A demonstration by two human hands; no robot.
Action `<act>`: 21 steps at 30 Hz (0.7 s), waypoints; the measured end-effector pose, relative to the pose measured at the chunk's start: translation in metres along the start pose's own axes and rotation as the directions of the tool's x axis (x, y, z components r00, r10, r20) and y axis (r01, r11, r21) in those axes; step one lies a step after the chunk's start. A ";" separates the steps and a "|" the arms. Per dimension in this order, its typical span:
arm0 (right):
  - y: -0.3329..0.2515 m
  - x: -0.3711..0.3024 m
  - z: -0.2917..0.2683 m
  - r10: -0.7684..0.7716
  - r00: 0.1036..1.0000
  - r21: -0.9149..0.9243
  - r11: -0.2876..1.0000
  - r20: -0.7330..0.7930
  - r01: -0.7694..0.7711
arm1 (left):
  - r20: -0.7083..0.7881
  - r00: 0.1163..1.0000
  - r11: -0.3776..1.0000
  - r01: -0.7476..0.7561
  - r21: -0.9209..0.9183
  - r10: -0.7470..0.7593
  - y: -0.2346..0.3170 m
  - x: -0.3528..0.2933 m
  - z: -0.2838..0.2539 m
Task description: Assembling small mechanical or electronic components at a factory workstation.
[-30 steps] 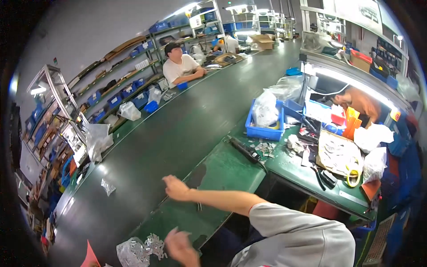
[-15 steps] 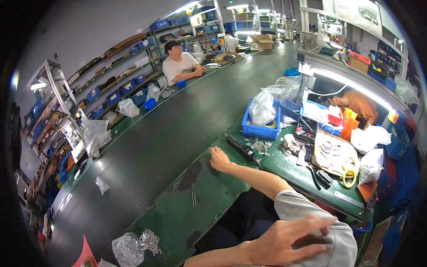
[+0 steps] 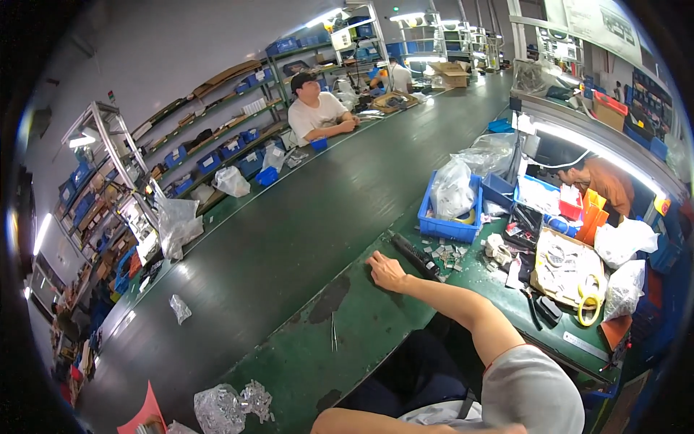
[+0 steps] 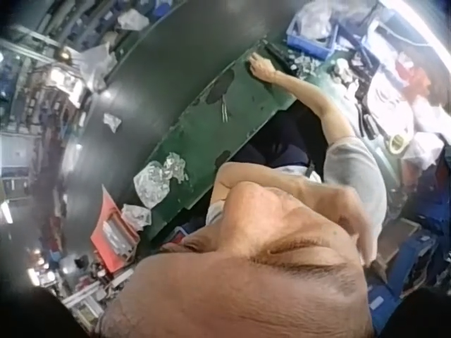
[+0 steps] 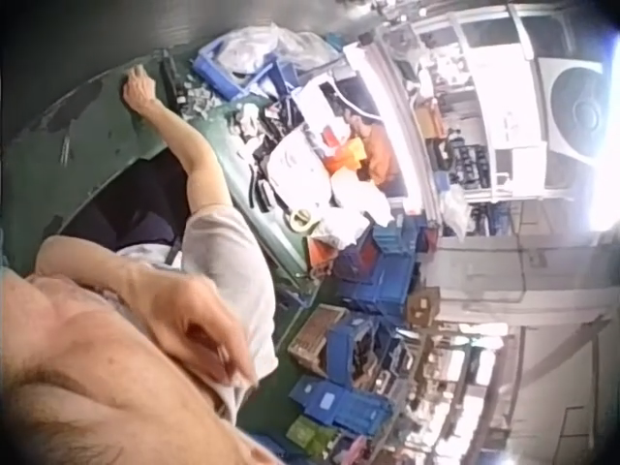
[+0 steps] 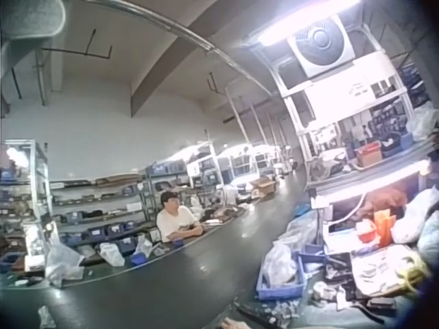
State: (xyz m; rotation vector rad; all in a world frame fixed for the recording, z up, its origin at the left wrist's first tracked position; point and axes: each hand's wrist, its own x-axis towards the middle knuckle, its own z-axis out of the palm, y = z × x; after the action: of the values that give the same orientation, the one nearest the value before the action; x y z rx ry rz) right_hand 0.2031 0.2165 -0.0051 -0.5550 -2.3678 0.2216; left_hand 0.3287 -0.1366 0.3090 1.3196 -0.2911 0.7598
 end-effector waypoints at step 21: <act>-0.029 0.019 0.000 0.057 0.978 -0.047 0.998 0.202 -0.048 | -0.754 0.631 0.147 0.776 0.614 -0.183 -0.225 -0.275 -0.147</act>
State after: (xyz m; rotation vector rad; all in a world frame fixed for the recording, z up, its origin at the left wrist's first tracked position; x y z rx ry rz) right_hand 0.1803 0.1993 0.0149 -0.6425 -2.5625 0.2643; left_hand 0.2412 -0.1020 -0.0639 2.0335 1.2824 0.6116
